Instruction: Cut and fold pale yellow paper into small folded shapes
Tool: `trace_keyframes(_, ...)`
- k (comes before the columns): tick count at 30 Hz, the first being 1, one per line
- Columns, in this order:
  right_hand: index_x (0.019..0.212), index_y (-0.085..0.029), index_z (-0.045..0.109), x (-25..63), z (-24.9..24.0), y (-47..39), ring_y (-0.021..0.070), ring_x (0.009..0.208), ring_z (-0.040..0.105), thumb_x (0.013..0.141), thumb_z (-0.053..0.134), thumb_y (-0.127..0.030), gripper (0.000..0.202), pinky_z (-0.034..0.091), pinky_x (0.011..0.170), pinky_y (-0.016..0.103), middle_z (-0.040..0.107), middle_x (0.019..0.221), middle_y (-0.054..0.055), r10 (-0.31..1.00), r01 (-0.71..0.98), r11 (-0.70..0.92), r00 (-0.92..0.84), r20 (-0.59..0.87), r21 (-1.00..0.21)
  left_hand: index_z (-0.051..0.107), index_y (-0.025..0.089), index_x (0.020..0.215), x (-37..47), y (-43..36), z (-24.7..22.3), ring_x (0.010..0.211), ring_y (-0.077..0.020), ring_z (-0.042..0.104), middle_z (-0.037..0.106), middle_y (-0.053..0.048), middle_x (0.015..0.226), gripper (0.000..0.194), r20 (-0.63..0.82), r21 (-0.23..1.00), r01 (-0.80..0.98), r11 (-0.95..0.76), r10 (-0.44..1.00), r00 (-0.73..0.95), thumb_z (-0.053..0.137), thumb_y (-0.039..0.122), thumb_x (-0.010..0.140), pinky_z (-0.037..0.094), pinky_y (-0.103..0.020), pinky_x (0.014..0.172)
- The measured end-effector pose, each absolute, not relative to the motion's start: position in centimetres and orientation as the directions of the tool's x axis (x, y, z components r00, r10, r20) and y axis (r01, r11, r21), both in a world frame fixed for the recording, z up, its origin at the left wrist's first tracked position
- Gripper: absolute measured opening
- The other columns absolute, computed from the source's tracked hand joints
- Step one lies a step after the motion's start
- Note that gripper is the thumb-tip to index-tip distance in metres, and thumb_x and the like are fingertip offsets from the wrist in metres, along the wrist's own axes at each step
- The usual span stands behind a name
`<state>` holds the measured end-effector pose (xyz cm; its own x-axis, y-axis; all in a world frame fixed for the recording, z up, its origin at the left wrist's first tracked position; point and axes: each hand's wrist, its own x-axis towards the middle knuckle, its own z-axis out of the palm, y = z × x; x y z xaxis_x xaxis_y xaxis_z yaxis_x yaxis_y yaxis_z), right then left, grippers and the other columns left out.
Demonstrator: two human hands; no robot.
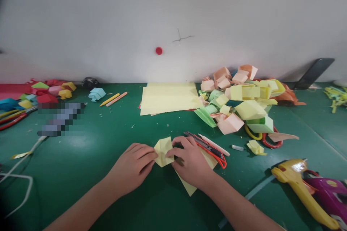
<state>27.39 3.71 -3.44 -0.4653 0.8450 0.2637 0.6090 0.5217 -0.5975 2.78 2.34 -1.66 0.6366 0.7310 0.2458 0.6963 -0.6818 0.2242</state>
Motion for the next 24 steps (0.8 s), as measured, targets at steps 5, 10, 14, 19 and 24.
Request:
trace_keyframes(5,0.097,-0.033,0.076,27.48,-3.24,3.49,0.031,0.116,0.049,0.08,0.067,-0.011,0.029,0.046,0.095,0.049,0.054,0.131,0.006,0.831,0.612,0.528,-0.516,0.208,-0.588,0.07,0.02,0.105,2.78,2.33,-1.82,0.104,-0.023,0.063,0.071,-0.004,0.11,0.02,0.252,0.209,0.71,-0.673,0.738,0.626,0.051,0.02,0.1,0.048,-0.043,0.089)
trace_keyframes(10,0.094,-0.035,0.077,27.56,-2.81,3.41,0.0307,0.119,0.048,0.087,0.068,-0.021,0.019,0.044,0.099,0.05,0.054,0.133,0.005,0.816,0.595,0.539,-0.544,0.195,-0.597,0.07,0.019,0.104,2.8,2.44,-2.11,0.104,-0.0214,0.063,0.071,-0.003,0.109,0.019,0.281,0.227,0.702,-0.675,0.736,0.616,0.052,0.02,0.101,0.047,-0.04,0.089)
trace_keyframes(14,0.094,-0.032,0.075,27.61,-2.62,3.5,0.0294,0.12,0.049,0.09,0.065,-0.021,0.016,0.044,0.1,0.049,0.056,0.132,0.005,0.814,0.6,0.546,-0.544,0.203,-0.585,0.07,0.018,0.103,2.82,2.41,-2.25,0.1,-0.021,0.064,0.072,-0.004,0.104,0.017,0.29,0.251,0.662,-0.706,0.708,0.645,0.053,0.015,0.099,0.049,-0.039,0.087)
trace_keyframes(19,0.101,-0.029,0.07,27.36,-2.67,3.77,0.0276,0.117,0.053,0.093,0.061,-0.022,0.014,0.045,0.1,0.048,0.061,0.125,0.006,0.837,0.626,0.52,-0.509,0.201,-0.582,0.069,0.017,0.103,2.94,2.28,-2.05,0.099,-0.0219,0.064,0.072,-0.005,0.104,0.018,0.256,0.279,0.648,-0.709,0.705,0.661,0.052,0.016,0.099,0.05,-0.041,0.089)
trace_keyframes(24,0.1,-0.026,0.067,27.09,-2.74,3.91,0.027,0.113,0.054,0.093,0.058,-0.02,0.014,0.044,0.1,0.049,0.063,0.12,0.007,0.848,0.628,0.503,-0.491,0.2,-0.594,0.068,0.016,0.103,3.31,2.15,-1.89,0.098,-0.0212,0.064,0.071,-0.005,0.104,0.018,0.266,0.304,0.596,-0.743,0.667,0.696,0.05,0.017,0.1,0.05,-0.04,0.089)
